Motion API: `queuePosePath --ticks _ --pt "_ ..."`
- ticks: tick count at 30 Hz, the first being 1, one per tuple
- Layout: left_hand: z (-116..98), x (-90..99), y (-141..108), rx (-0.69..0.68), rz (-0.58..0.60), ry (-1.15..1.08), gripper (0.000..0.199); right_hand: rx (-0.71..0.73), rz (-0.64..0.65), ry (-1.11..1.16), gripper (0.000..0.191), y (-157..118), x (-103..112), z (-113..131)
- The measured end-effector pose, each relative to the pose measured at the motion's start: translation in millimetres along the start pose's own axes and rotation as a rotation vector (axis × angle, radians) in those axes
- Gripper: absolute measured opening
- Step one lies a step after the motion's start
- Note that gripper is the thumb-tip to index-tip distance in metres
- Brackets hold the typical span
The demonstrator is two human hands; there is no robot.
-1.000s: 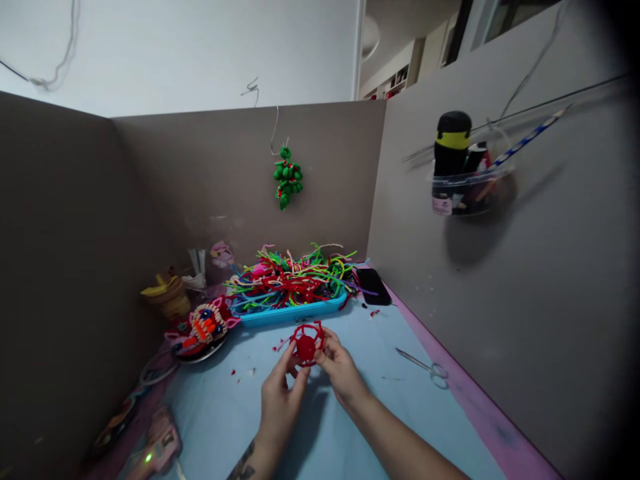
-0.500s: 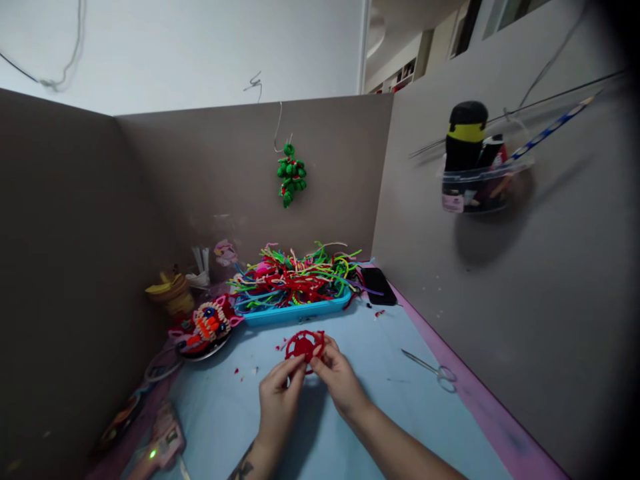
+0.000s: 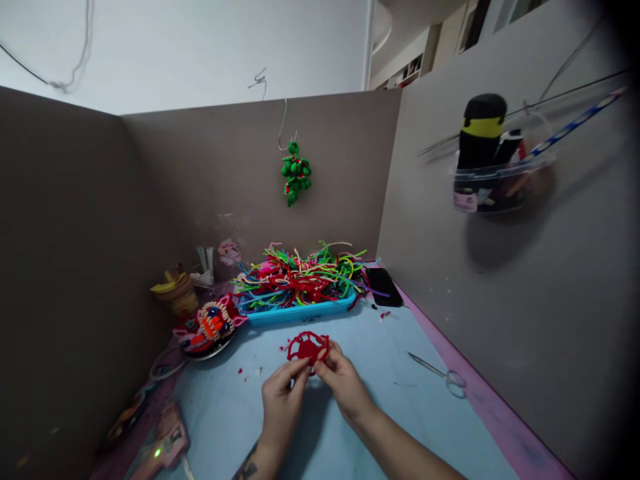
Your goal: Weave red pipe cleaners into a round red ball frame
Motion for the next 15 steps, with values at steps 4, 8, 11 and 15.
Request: queuePosePath --ticks 4,8,11,15 --pt "2.2 4.9 4.4 0.109 -0.028 -0.028 0.017 0.03 0.033 -0.067 0.036 -0.2 2.2 7.3" --pt "14.7 9.2 9.7 0.326 -0.076 -0.124 0.025 0.056 -0.153 -0.174 0.035 5.7 24.0 10.2" --pt "25.9 8.1 12.0 0.449 -0.085 -0.234 0.032 0.051 -0.268 -0.188 0.028 10.7 40.1 10.7" --pt "33.3 1.0 11.4 0.516 -0.038 -0.347 0.036 0.057 -0.181 -0.266 0.031 15.5 42.9 15.6"
Point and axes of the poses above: each hand's wrist, its own y-axis towards the middle knuckle, its own x-axis out of the back of the hand, z = x × y, the point moved 5 cm from there along y, towards the middle knuckle, and after that the axes turned 2 degrees about z, right-handed, at the moved point
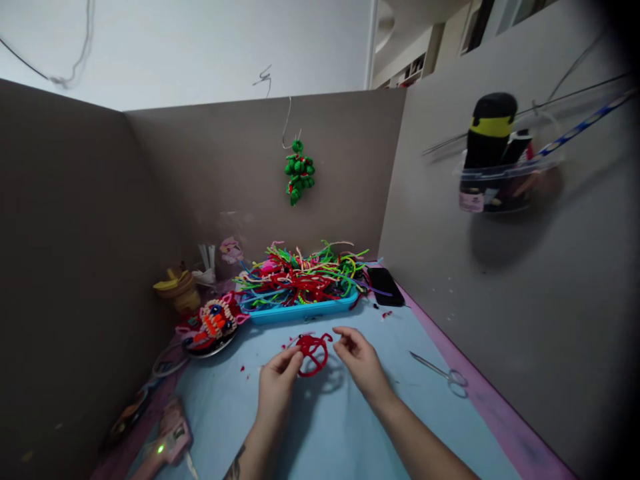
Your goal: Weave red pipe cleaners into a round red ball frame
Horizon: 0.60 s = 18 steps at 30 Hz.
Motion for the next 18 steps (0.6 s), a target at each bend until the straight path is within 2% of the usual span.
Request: queuePosePath --ticks 3,6,13,15,18 --pt "2.2 -4.1 -1.0 0.016 0.049 -0.035 0.038 0.067 0.044 -0.074 0.017 0.2 -1.2 7.2" --pt "0.4 -2.7 -1.0 0.008 0.033 -0.029 0.038 0.087 0.035 -0.1 0.018 0.3 -1.1 9.5" --pt "-11.1 6.1 2.8 -0.045 -0.026 0.035 0.032 -0.013 0.098 -0.106 0.021 0.9 -2.1 -1.2" --pt "-14.5 8.0 3.7 -0.072 -0.039 0.067 0.03 0.019 0.128 -0.186 0.016 1.2 -1.5 0.6" --pt "-18.5 9.5 4.4 -0.102 -0.04 0.119 0.029 0.144 0.216 -0.402 0.013 1.2 -2.0 8.3"
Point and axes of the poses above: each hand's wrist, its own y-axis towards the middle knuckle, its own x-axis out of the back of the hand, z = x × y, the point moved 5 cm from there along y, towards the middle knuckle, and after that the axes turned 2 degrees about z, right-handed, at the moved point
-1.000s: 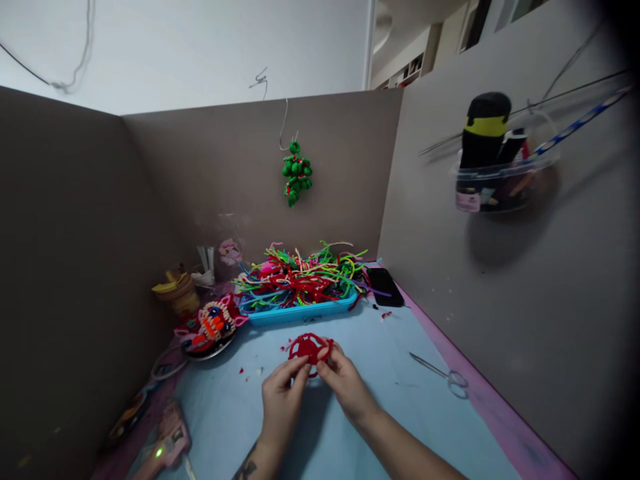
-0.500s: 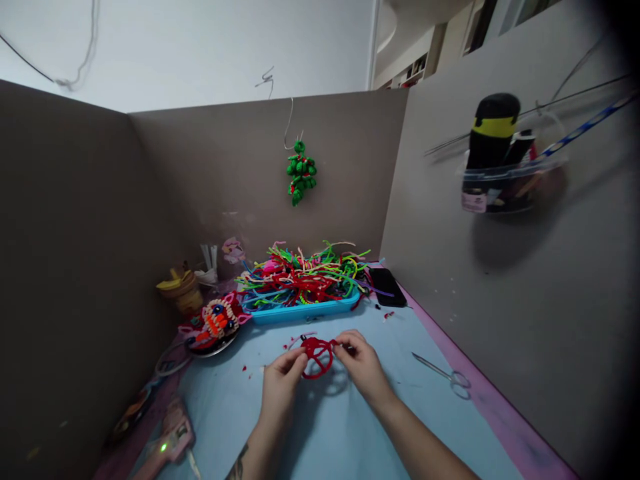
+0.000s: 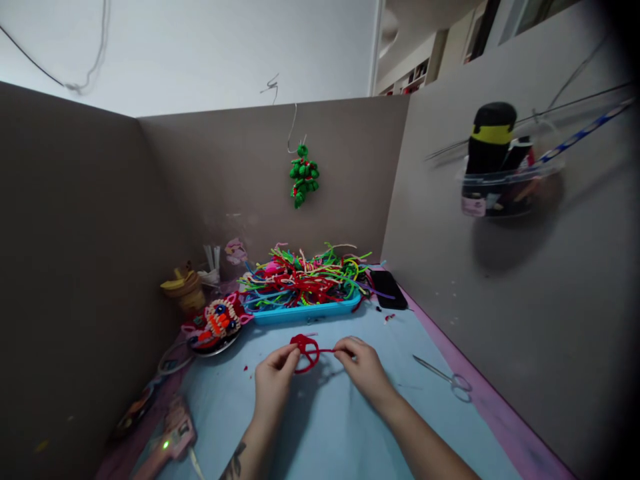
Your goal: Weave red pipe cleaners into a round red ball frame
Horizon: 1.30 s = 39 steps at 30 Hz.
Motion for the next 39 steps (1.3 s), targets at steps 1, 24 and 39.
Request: queuePosePath --ticks 1,24,39 --pt "-1.0 0.3 0.2 -0.011 0.003 0.016 0.029 0.039 0.044 -0.08 0.014 0.0 -0.4 2.3" --pt "1.7 -9.1 -4.3 0.039 0.056 -0.016 0.028 0.012 0.022 -0.091 0.012 -1.8 -7.4 2.7" --pt "20.0 -20.6 -5.9 0.107 0.232 -0.05 0.032 -0.032 0.011 0.151 0.009 -6.4 -11.9 12.0"
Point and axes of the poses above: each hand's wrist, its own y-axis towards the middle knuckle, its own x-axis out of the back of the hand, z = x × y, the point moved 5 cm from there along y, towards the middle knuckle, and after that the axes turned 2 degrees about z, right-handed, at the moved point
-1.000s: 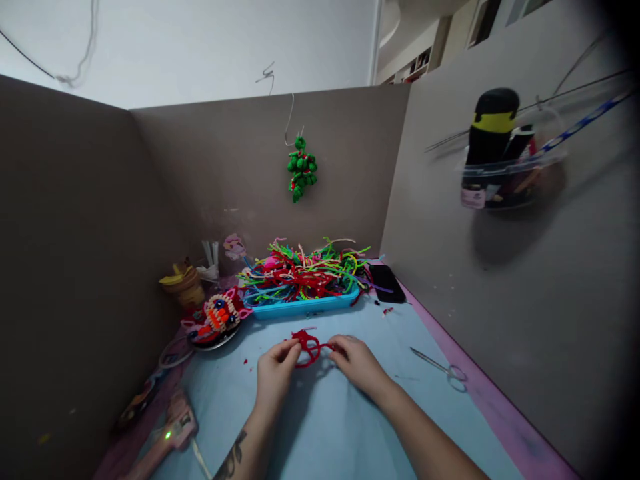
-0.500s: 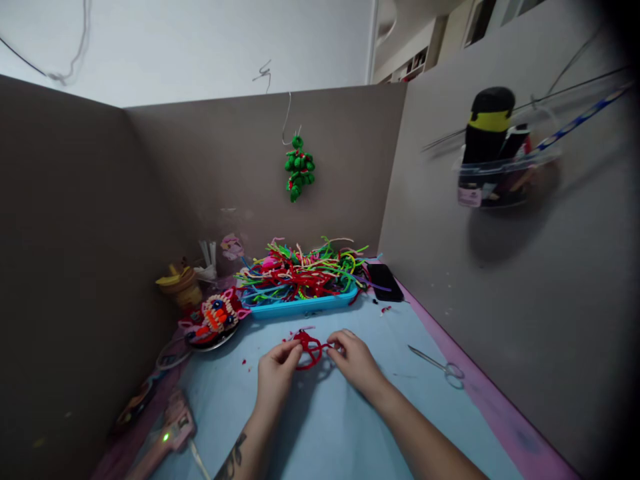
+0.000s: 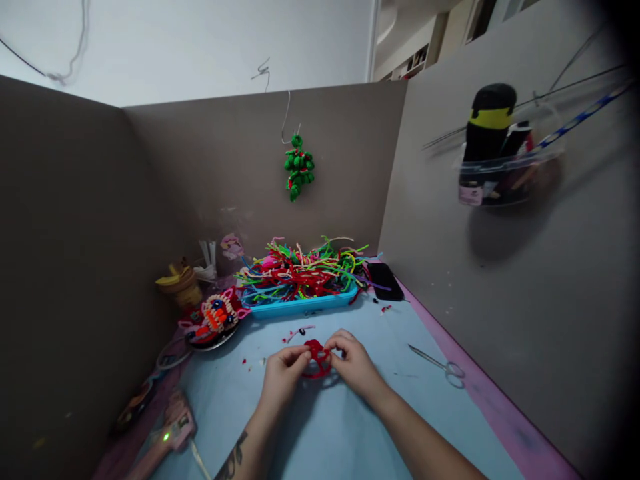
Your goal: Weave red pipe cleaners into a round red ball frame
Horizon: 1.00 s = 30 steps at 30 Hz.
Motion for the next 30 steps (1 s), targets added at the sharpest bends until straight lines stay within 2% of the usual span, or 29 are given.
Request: queuePosePath --ticks 5,12,16,20,25,30 --pt "1.1 -1.6 -0.5 -0.012 -0.007 0.016 0.032 -0.01 -0.021 -0.095 0.011 -2.7 -2.6 0.5" --pt "-2.7 1.3 -2.3 -0.062 -0.069 0.034 0.029 -0.08 0.042 -0.01 0.011 -7.5 -15.1 -4.9" --pt "-6.6 -0.3 -6.1 -0.104 -0.099 0.037 0.027 -0.119 0.035 0.028 0.036 -12.1 -27.2 -14.1" --pt "-8.2 -5.5 -11.3 -0.115 -0.103 0.049 0.024 -0.146 -0.105 0.082 0.049 -14.0 -34.8 -24.3" --pt "-8.2 -9.5 -15.3 -0.114 -0.099 0.037 0.024 -0.144 -0.155 0.101 0.036 -13.4 -36.6 -24.4" --pt "-8.8 -7.9 -15.7 -0.098 -0.124 -0.026 0.025 -0.03 -0.241 0.0 0.02 -15.5 -27.1 -12.4"
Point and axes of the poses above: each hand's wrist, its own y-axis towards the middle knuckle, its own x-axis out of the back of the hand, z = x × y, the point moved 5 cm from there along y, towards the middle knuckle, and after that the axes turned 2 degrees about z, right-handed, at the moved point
